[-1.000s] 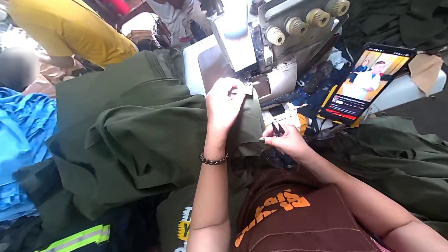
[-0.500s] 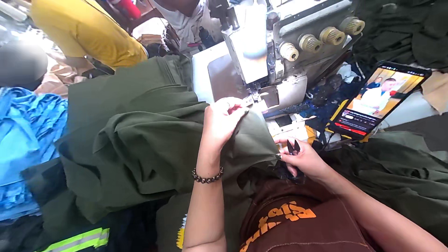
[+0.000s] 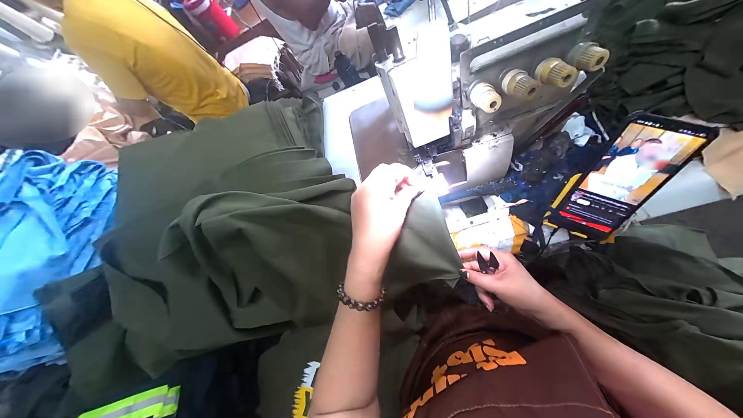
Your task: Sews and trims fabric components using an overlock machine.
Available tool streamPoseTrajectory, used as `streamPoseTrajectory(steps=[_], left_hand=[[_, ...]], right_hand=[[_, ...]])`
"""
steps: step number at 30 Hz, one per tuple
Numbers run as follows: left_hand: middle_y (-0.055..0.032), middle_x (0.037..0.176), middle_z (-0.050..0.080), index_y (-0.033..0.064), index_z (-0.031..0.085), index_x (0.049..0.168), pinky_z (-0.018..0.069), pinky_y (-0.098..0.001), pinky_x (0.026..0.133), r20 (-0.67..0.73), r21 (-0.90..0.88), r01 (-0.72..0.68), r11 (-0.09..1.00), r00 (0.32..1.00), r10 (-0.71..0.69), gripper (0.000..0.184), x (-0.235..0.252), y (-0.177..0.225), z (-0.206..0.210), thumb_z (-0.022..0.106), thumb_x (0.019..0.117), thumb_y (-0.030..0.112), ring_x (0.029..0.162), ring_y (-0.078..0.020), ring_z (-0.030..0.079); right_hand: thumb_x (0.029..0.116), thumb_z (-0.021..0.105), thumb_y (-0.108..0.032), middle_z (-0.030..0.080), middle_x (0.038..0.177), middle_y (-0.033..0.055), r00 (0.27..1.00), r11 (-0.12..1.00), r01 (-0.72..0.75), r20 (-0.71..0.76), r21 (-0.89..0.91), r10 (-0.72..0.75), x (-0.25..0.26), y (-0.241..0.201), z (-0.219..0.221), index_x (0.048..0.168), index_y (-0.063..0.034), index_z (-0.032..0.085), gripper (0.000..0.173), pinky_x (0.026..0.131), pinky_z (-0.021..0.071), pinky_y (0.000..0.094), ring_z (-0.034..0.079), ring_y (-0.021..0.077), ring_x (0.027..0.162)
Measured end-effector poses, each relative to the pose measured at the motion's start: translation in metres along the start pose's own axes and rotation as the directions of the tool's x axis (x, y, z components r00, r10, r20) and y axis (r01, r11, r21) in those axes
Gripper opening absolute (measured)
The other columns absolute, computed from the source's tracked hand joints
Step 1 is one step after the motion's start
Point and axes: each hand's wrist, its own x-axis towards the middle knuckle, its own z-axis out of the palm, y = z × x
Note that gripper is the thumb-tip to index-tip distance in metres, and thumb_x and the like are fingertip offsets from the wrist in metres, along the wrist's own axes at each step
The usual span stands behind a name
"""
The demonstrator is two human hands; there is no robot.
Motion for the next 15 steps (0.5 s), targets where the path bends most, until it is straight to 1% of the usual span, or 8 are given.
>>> streamPoseTrajectory(steps=[1,4,5,7,9,11,14,15], left_hand=[[-0.0056,0.102,0.069,0.0105,0.075,0.101,0.0559,-0.0389,0.081,-0.064,0.096,-0.061,0.993,0.996,0.067,0.008,-0.004,0.001,0.009,0.072,0.0937,0.013,0.094,-0.0187,0.067],[-0.0126,0.117,0.07,0.0111,0.077,0.114,0.0461,-0.0528,0.096,-0.188,0.443,-0.075,0.893,0.966,0.175,0.021,-0.028,0.019,0.041,0.062,0.0998,0.014,0.113,-0.0325,0.063],[-0.0121,0.122,0.07,0.013,0.075,0.121,0.0427,-0.0553,0.102,-0.188,0.523,-0.034,0.852,0.97,0.154,0.025,-0.036,0.025,0.052,0.06,0.101,0.017,0.118,-0.0322,0.062],[-0.01,0.133,0.066,0.0164,0.068,0.133,0.0386,-0.0551,0.105,-0.162,0.627,0.038,0.778,0.983,0.083,0.033,-0.044,0.034,0.069,0.054,0.1033,0.021,0.125,-0.0288,0.06],[-0.0091,0.139,0.062,0.0206,0.063,0.14,0.0356,-0.0535,0.106,-0.158,0.64,0.067,0.766,0.986,0.046,0.038,-0.044,0.033,0.076,0.05,0.1042,0.021,0.13,-0.0276,0.056],[-0.0094,0.139,0.062,0.0211,0.063,0.14,0.0345,-0.053,0.108,-0.165,0.616,0.064,0.785,0.985,0.05,0.038,-0.041,0.03,0.077,0.049,0.1047,0.022,0.132,-0.0271,0.055],[-0.011,0.124,0.07,0.0087,0.072,0.119,0.0365,-0.0526,0.112,-0.25,0.444,0.019,0.896,0.963,0.104,0.026,-0.04,0.024,0.071,0.056,0.102,0.02,0.124,-0.0277,0.061],[-0.011,0.126,0.07,0.006,0.071,0.119,0.0357,-0.0512,0.114,-0.256,0.38,0.011,0.925,0.962,0.094,0.026,-0.04,0.021,0.067,0.055,0.102,0.018,0.126,-0.0271,0.06]], right_hand=[[0.0945,0.063,0.001,0.072,0.082,-0.0033,1.0,1.0,0.005,-0.002,0.004,-0.005,0.0,0.0,0.0,0.123,-0.0031,0.064,0.029,0.041,0.0491,0.0184,0.055,0.0014,0.046],[0.0948,0.064,-0.001,0.072,0.084,-0.0027,1.0,1.0,-0.001,-0.009,-0.009,0.001,-0.001,-0.001,0.001,0.122,-0.0035,0.064,0.028,0.041,0.0487,0.0182,0.055,0.0013,0.046],[0.0947,0.064,-0.001,0.072,0.085,-0.0027,1.0,1.0,-0.001,-0.008,-0.011,0.001,-0.001,-0.002,0.001,0.123,-0.0034,0.063,0.029,0.042,0.0486,0.018,0.055,0.001,0.047],[0.0945,0.065,-0.002,0.073,0.087,-0.0031,1.0,1.0,0.01,-0.01,-0.015,-0.01,-0.002,-0.003,0.001,0.124,-0.0031,0.063,0.03,0.042,0.0482,0.0173,0.054,0.0002,0.047],[0.0947,0.065,-0.003,0.073,0.09,-0.0033,0.999,0.999,0.031,-0.014,-0.021,-0.031,-0.003,-0.005,0.001,0.125,-0.0028,0.063,0.03,0.043,0.0483,0.0168,0.055,-0.0003,0.048],[0.095,0.064,-0.003,0.073,0.089,-0.0034,0.998,0.998,0.062,-0.021,-0.017,-0.062,-0.002,-0.006,0.002,0.126,-0.0032,0.062,0.031,0.042,0.0478,0.017,0.054,0.0,0.048],[0.0946,0.064,-0.002,0.07,0.083,-0.0039,0.995,0.995,0.101,-0.022,0.009,-0.101,-0.001,-0.01,0.003,0.132,-0.0069,0.058,0.038,0.04,0.0455,0.017,0.053,0.001,0.046],[0.0945,0.064,-0.002,0.07,0.082,-0.0033,0.993,0.993,0.119,-0.024,0.015,-0.118,0.0,-0.012,0.004,0.135,-0.009,0.055,0.042,0.039,0.0447,0.017,0.052,0.0016,0.046]])
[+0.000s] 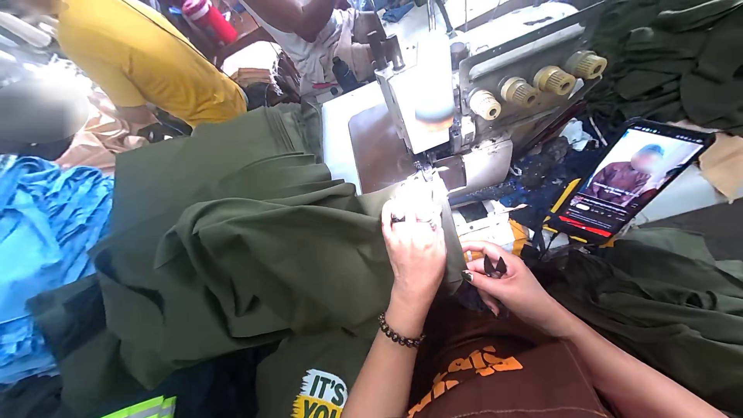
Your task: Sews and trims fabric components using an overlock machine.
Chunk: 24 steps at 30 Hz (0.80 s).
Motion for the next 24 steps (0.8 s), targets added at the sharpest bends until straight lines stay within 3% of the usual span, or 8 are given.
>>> streamPoseTrajectory(steps=[3,5,9,13,15,17,21,24], left_hand=[[-0.0074,0.142,0.063,0.0057,0.067,0.132,0.0294,-0.0467,0.122,0.139,-0.173,0.072,0.982,0.989,-0.048,0.034,0.014,-0.02,-0.011,0.05,0.1046,0.015,0.139,-0.0213,0.052],[-0.0073,0.146,0.059,0.006,0.062,0.138,0.0338,-0.0436,0.12,0.256,-0.247,0.095,0.964,0.966,-0.03,0.036,0.034,-0.037,-0.017,0.05,0.1051,0.016,0.139,-0.0204,0.051],[-0.0092,0.145,0.059,0.007,0.046,0.149,0.0437,-0.0533,0.111,0.438,-0.254,0.151,0.955,0.899,-0.026,0.047,0.072,-0.055,-0.029,0.057,0.1035,0.015,0.135,-0.0321,0.054],[-0.0216,0.132,0.063,0.0032,0.05,0.143,0.046,-0.0559,0.106,0.397,-0.192,0.055,0.98,0.917,0.027,0.043,0.099,-0.061,-0.02,0.058,0.1024,0.014,0.124,-0.0406,0.061],[-0.0216,0.13,0.064,0.0043,0.048,0.145,0.0473,-0.0537,0.105,0.366,-0.171,0.046,0.984,0.93,0.02,0.044,0.109,-0.063,-0.014,0.057,0.103,0.014,0.121,-0.0392,0.063],[-0.0202,0.134,0.063,0.0051,0.049,0.146,0.0443,-0.0513,0.11,0.352,-0.184,0.077,0.98,0.936,-0.008,0.044,0.124,-0.068,-0.004,0.055,0.1041,0.015,0.126,-0.0362,0.061],[-0.0213,0.139,0.06,0.0003,0.061,0.137,0.0427,-0.0565,0.11,0.325,-0.031,0.129,0.991,0.939,-0.112,0.04,0.162,-0.105,0.039,0.053,0.1048,0.024,0.131,-0.0397,0.056],[-0.0246,0.134,0.061,-0.0026,0.065,0.127,0.0464,-0.0591,0.104,0.231,0.034,0.218,0.975,0.948,-0.22,0.036,0.138,-0.126,0.014,0.05,0.1076,0.024,0.124,-0.0434,0.059]], right_hand=[[0.0935,0.064,0.0,0.071,0.086,0.0002,0.995,0.995,0.095,-0.026,-0.012,-0.096,0.009,-0.006,0.003,0.145,-0.012,0.049,0.055,0.038,0.0432,0.0173,0.051,0.0027,0.046],[0.0928,0.063,0.001,0.069,0.088,-0.0009,0.982,0.982,0.181,-0.04,-0.048,-0.183,0.021,-0.011,0.006,0.145,-0.0093,0.051,0.054,0.039,0.0447,0.0169,0.052,0.0017,0.047],[0.0943,0.06,-0.001,0.067,0.089,-0.0026,0.951,0.945,0.288,-0.074,-0.156,-0.301,0.052,-0.022,0.009,0.135,-0.0089,0.064,0.042,0.044,0.0446,0.0155,0.05,-0.0012,0.052],[0.0957,0.059,-0.001,0.074,0.104,0.0006,0.861,0.82,0.441,-0.087,-0.364,-0.501,0.081,-0.026,0.009,0.123,-0.0035,0.071,0.03,0.065,0.0531,0.0136,0.061,-0.0043,0.071],[0.096,0.059,-0.004,0.075,0.096,0.0011,0.819,0.733,0.465,-0.074,-0.496,-0.57,0.087,-0.024,0.011,0.121,-0.0026,0.072,0.028,0.073,0.0557,0.0158,0.065,-0.0013,0.078],[0.0978,0.06,-0.008,0.076,0.099,0.0036,0.791,0.644,0.453,-0.054,-0.617,-0.609,0.088,-0.018,0.012,0.123,-0.0029,0.072,0.028,0.08,0.0576,0.0194,0.069,0.003,0.085],[0.0973,0.059,-0.008,0.077,0.098,0.0061,0.758,0.486,0.426,0.008,-0.763,-0.652,0.084,-0.017,0.016,0.122,-0.0035,0.073,0.028,0.082,0.0593,0.0261,0.072,0.0111,0.086],[0.0956,0.06,-0.01,0.077,0.105,0.0091,0.786,0.457,0.438,0.083,-0.774,-0.612,0.077,-0.031,0.022,0.122,-0.006,0.074,0.03,0.085,0.0598,0.0328,0.074,0.0166,0.092]])
